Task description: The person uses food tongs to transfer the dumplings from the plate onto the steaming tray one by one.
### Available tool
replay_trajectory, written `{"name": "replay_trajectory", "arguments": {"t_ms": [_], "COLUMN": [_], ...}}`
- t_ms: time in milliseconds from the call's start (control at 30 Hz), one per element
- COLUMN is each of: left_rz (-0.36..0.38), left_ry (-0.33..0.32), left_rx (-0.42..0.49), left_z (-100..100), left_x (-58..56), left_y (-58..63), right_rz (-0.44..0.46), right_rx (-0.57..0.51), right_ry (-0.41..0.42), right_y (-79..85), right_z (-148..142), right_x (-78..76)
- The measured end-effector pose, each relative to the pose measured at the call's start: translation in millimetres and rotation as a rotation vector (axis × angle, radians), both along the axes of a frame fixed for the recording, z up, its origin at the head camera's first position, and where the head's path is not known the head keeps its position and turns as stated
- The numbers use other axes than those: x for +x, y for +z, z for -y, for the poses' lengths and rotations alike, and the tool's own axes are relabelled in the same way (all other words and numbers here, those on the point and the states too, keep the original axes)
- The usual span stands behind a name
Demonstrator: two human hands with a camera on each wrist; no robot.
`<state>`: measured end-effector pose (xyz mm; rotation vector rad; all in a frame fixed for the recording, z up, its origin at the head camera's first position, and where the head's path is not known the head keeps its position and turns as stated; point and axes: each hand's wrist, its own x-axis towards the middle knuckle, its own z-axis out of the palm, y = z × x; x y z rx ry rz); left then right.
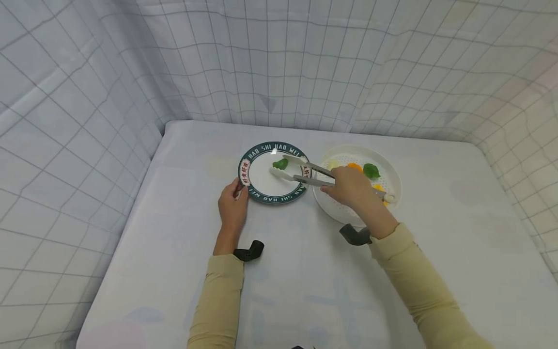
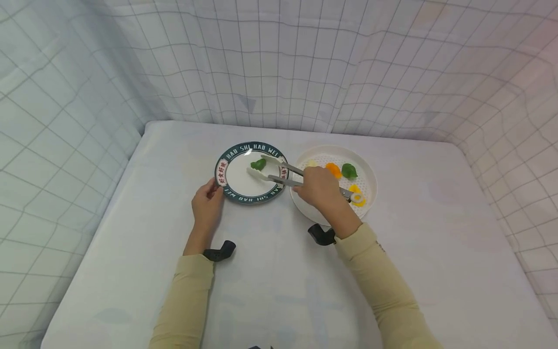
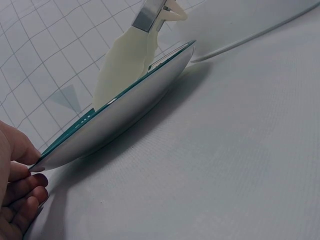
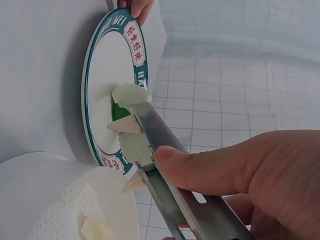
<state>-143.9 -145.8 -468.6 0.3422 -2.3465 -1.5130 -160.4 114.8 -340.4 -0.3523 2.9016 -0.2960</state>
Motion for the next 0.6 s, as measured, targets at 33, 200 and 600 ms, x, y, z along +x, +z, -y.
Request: {"name": "replay_trajectory", "arguments": {"t_ms": [33, 200, 600], "left_rz": [0.001, 0.003, 0.007], "left_ry": [0.0, -0.001, 0.002], "left_rx": [0.0, 0.0, -0.001], "left_z": [-0.3, -1.1, -1.0], "left_x": [-0.2, 0.0, 0.2], "left_y": [0.0, 1.4, 0.6], "right_rz": [-0.005, -0.021, -0.018], "right_rx": [0.002, 0.008, -0.116], "right_ry": [0.001, 0.003, 0.083], "right_y": [-0.1, 0.0, 16.0], "right_z": [-0.4, -2.2, -32.6], "right_x": [-0.3, -0.3, -8.3]}}
